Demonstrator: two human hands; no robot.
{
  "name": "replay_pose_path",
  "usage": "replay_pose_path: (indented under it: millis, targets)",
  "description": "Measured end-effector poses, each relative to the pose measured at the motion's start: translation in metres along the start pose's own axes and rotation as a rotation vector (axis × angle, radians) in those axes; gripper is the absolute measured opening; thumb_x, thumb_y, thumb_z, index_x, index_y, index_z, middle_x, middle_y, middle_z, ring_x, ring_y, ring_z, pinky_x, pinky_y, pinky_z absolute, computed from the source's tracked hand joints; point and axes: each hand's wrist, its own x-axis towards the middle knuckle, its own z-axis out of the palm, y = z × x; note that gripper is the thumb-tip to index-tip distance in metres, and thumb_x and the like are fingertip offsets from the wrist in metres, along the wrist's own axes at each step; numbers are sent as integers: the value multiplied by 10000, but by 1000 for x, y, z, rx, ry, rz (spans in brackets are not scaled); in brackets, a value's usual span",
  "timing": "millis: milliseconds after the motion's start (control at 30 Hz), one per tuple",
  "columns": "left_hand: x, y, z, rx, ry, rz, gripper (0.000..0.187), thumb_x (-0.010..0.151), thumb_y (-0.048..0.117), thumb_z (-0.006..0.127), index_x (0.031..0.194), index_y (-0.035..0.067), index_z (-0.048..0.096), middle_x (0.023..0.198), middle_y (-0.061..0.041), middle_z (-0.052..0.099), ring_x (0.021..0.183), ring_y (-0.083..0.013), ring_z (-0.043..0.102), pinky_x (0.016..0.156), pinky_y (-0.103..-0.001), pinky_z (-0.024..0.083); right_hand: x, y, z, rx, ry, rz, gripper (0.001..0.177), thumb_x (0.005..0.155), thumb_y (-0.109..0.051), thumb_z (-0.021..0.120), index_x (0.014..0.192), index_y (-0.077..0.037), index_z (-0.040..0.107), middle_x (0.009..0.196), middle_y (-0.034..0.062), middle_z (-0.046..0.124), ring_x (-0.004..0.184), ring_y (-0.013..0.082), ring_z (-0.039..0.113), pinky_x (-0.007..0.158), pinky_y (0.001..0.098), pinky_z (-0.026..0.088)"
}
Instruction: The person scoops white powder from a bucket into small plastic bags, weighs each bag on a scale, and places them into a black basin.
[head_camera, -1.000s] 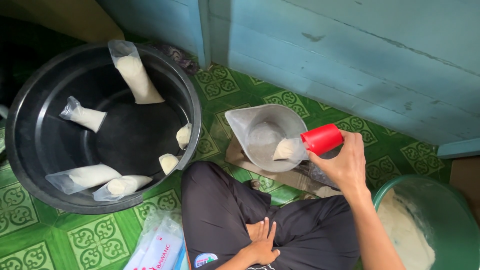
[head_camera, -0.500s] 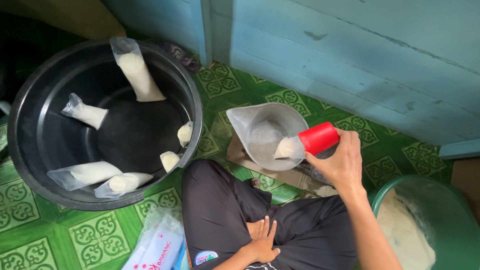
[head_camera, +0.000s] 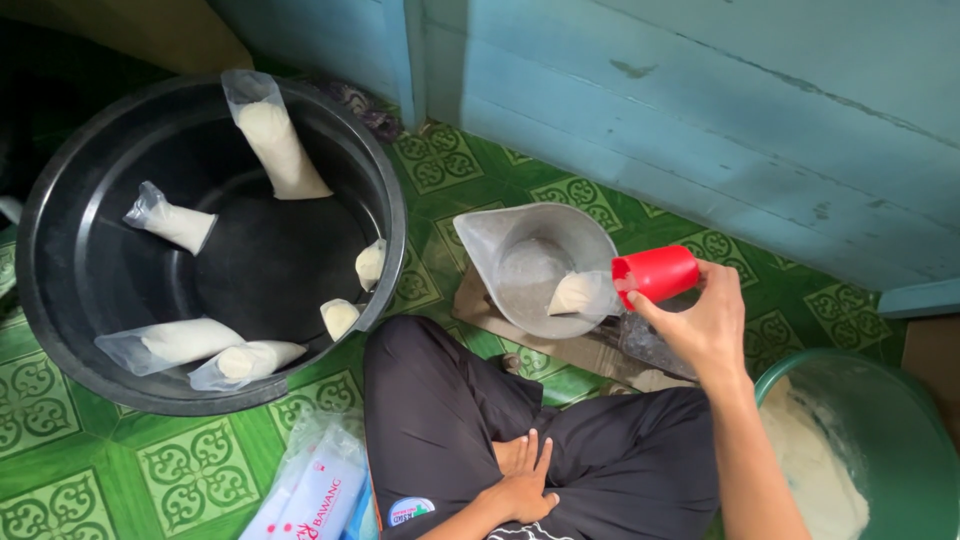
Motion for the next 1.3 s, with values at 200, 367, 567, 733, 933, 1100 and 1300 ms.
replay_pose_path:
  millis: [200,367,567,733,933,1100,1300]
  targets:
    - [9,-5,7,45,43,-6,872,964,372,400,1528,125,-218,1557,-127,-364,1477,-316,-265,1226,-445,-47,-2,4,1,-2,31,-36,770,625,-434,844,1191,-4,547,1144,150,518,1072,290,539,873,407,446]
    - [7,-3,6,24,47,-7,876,963,349,413,1527,132,-221,1556,-120,-370,1477,-305,-272,1225,-455,-31,-5,7,12,-76,83,-161,814,622,-412,861,1228,12,521,1126,152,486,1064,320,525,800,445,471]
    - [5,-2,4,35,40,-9,872,963,359,406,1527,137,-222,1562,-122,-360,1479,-309,-265,1224,-456,-32,-5,7,19,-109,120,-186,806,602,-389,861,1217,10,525,1091,142,482,1034,324,526,772,448,480]
    - [2,0,1,38,13,-13,868,968,363,392,1521,140,-238,1555,-125,-371,1475,-313,-274,1220,-466,-39,-4,9,22,-114,139,-224,783,609,-384,859,1198,13,528,1078,147,488,1030,333,523,786,452,474]
    - [5,-3,4,0,14,-12,872,972,351,410,1523,153,-236,1551,-102,-384,1475,-296,-280,1222,-466,-8,-5,8,25,-125,124,-244,794,592,-353,869,1214,1,524,1091,147,481,1033,330,522,748,443,485]
    - [3,-2,3,11,18,-2,863,976,350,398,1520,137,-237,1551,-120,-379,1473,-307,-279,1221,-470,-15,-4,12,30,-147,196,-361,787,574,-339,873,1176,31,526,1050,155,503,995,342,524,771,434,481]
    - [6,-2,3,5,21,-16,868,973,344,409,1523,138,-230,1552,-109,-380,1472,-299,-285,1223,-469,-27,-4,12,34,-170,224,-434,791,583,-338,874,1181,47,529,1021,156,520,987,334,509,787,418,469]
